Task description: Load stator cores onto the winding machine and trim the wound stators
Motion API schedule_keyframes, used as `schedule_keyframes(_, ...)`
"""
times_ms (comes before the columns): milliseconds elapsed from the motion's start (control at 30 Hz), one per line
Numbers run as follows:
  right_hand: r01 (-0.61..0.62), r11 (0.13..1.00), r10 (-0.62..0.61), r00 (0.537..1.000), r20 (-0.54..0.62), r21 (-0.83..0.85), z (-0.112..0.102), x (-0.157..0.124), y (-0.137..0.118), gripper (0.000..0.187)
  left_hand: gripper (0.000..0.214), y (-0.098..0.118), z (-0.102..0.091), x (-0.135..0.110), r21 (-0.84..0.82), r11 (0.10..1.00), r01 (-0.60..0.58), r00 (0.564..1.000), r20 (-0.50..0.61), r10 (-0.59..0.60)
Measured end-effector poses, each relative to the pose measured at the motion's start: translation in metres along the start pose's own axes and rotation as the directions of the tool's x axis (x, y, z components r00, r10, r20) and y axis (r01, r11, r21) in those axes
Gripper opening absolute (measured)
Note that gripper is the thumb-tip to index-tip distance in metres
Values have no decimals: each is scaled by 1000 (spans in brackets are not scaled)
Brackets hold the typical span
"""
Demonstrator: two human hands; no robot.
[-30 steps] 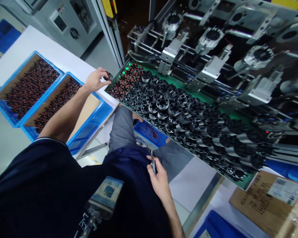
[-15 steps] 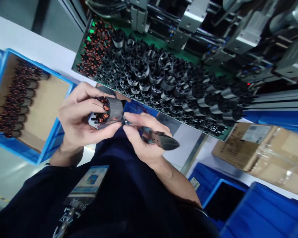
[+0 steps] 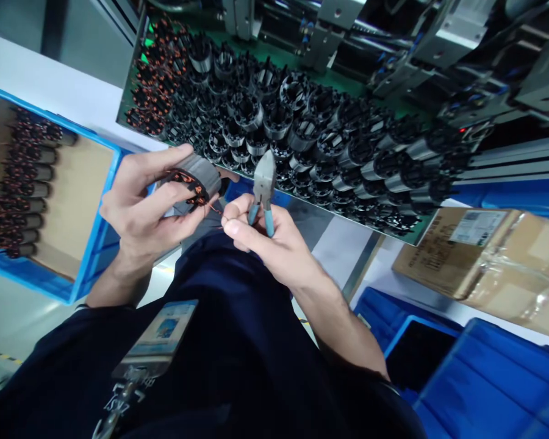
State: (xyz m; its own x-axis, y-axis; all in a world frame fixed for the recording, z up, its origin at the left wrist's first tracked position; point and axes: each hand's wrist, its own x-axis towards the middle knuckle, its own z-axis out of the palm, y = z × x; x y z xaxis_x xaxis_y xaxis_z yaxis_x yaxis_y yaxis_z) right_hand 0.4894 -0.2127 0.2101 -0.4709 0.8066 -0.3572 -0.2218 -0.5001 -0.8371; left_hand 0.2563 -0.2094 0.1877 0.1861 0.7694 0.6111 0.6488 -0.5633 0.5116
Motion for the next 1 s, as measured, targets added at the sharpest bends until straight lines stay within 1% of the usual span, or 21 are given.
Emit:
schedule_keyframes(67,-74,988,63,995,77,139,-5,-3,-3,34,30,1,2,-3,-182,972,150,989,29,-147)
schedule_keyframes(100,-87,980,68,991,112,181,-7,-5,-3,35,31,4,4,-5,-296,928,227,974,60,-219)
schedule_keyframes(133,-89,975,62,988,138,202,-9,-7,-3,34,33,9,7,-7,-415,859,299,954,99,-284)
schedule_keyframes(167,-80,976,50,988,149,202,-11,-10,-2,32,33,15,11,-11,-525,768,366,928,141,-346)
schedule_keyframes(233,-39,988,21,992,122,146,-14,-14,1,27,36,27,20,-18,-692,549,469,864,231,-447)
schedule_keyframes(300,7,999,-9,998,54,44,-17,-17,3,23,43,38,30,-24,-779,345,524,795,301,-527)
schedule_keyframes(333,26,1000,-26,999,21,-9,-18,-19,4,23,46,41,34,-27,-800,271,535,764,322,-559)
schedule_keyframes(367,46,997,-46,999,-4,-56,-19,-20,3,23,48,44,38,-28,-813,218,540,738,334,-586)
schedule_keyframes(433,83,984,-92,994,-56,-156,-21,-21,2,22,48,48,42,-28,-823,167,543,706,340,-622)
schedule_keyframes(500,123,949,-169,976,-140,-291,-20,-23,0,21,45,48,45,-27,-825,174,537,698,319,-642)
schedule_keyframes(533,140,918,-223,956,-191,-370,-19,-25,0,19,44,48,45,-25,-824,194,532,699,298,-650)
schedule_keyframes(600,162,840,-340,901,-270,-518,-14,-30,1,19,42,46,46,-24,-818,256,516,706,236,-667)
schedule_keyframes(633,171,800,-384,883,-271,-575,-11,-33,3,20,41,45,46,-23,-811,294,506,711,200,-674)
schedule_keyframes(667,182,764,-405,882,-240,-618,-8,-37,6,22,39,44,47,-23,-802,332,497,720,167,-674)
schedule_keyframes(700,196,737,-402,897,-185,-647,-5,-40,9,22,38,43,47,-24,-792,368,488,730,139,-669)
schedule_keyframes(767,220,702,-350,935,-60,-677,-1,-43,19,20,36,43,49,-25,-768,432,473,753,97,-651)
schedule_keyframes(800,226,694,-324,946,-16,-684,1,-43,24,20,36,43,49,-25,-752,462,470,763,84,-641)
schedule_keyframes(867,225,691,-307,952,3,-686,3,-40,33,21,36,43,50,-26,-709,523,472,786,71,-614)
schedule_keyframes(1000,232,693,-342,939,-28,-682,6,-30,40,21,40,43,48,-24,-593,660,461,844,63,-533)
